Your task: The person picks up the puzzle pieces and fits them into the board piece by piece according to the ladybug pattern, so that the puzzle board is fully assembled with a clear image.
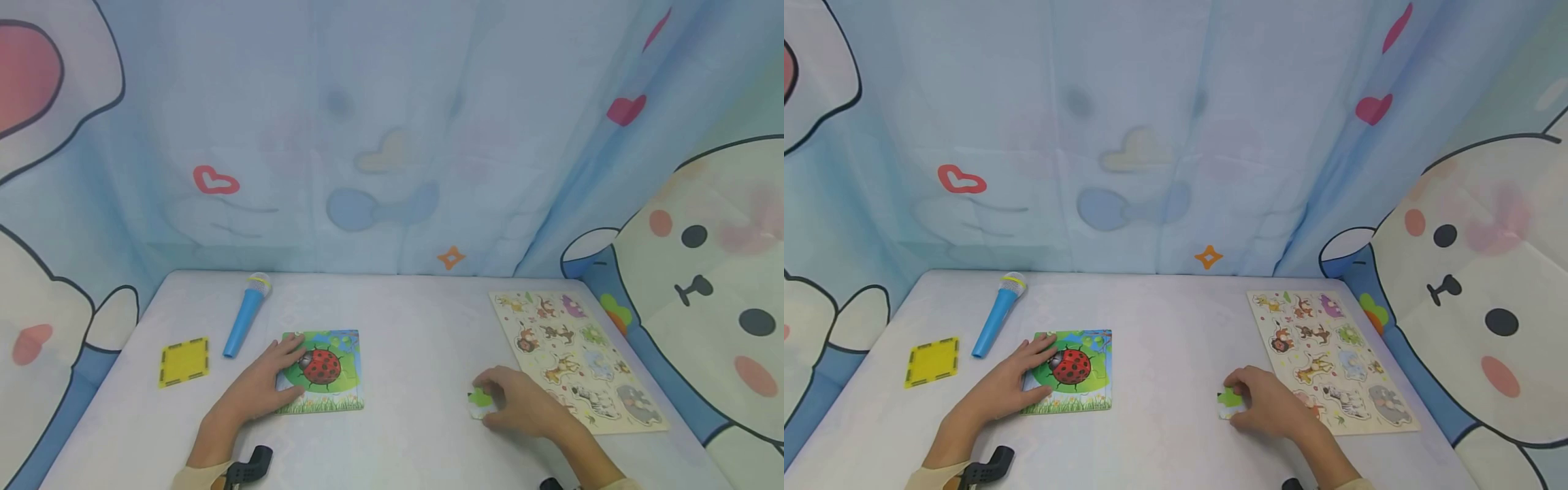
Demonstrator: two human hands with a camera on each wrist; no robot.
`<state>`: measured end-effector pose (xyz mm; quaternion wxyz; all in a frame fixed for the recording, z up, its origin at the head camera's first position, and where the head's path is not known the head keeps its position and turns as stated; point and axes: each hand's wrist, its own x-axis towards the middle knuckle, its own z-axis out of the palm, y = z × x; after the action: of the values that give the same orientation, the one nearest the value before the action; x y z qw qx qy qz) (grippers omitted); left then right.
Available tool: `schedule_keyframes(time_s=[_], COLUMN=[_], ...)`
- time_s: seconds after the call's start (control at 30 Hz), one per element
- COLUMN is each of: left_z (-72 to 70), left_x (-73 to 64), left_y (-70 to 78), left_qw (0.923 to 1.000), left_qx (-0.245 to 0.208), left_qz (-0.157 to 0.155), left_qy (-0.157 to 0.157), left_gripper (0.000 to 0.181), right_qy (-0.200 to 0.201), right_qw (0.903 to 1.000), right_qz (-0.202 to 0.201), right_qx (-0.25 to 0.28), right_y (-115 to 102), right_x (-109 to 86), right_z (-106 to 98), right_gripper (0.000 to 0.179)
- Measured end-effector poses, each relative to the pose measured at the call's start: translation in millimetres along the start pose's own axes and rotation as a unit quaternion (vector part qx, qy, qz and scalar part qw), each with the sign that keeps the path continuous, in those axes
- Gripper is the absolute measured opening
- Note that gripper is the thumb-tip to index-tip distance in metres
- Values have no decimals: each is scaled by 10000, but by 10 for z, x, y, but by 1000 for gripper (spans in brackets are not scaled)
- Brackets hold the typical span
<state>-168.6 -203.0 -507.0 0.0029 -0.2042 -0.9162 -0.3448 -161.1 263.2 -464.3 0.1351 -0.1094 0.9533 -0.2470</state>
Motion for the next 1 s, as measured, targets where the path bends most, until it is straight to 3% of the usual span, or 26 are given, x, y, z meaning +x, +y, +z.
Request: schedule_keyframes(time_s=[0.3, 0.47, 0.67, 1.0], left_z=[-14, -8, 2, 11], left_x=[4, 0, 5, 9], left_y=[3, -9, -21, -40], left_qw=[10000, 10000, 10000, 10000], left_qx=[22, -12, -2, -29], left_qz=[5, -65, -27, 4], left_qy=[-28, -38, -47, -65], left_gripper=[69, 69, 69, 69], right_qy=[206, 293, 284, 242], right_qw=[9995, 9969, 9921, 9893], right_qz=[-235, -723, -1221, -1421], right_qx=[-99, -64, -9, 228], right_y=[-73, -165, -348, -742], right_x=[71, 156, 278, 513], right_z=[-25, -29, 6, 235], right_gripper=[56, 55, 55, 53])
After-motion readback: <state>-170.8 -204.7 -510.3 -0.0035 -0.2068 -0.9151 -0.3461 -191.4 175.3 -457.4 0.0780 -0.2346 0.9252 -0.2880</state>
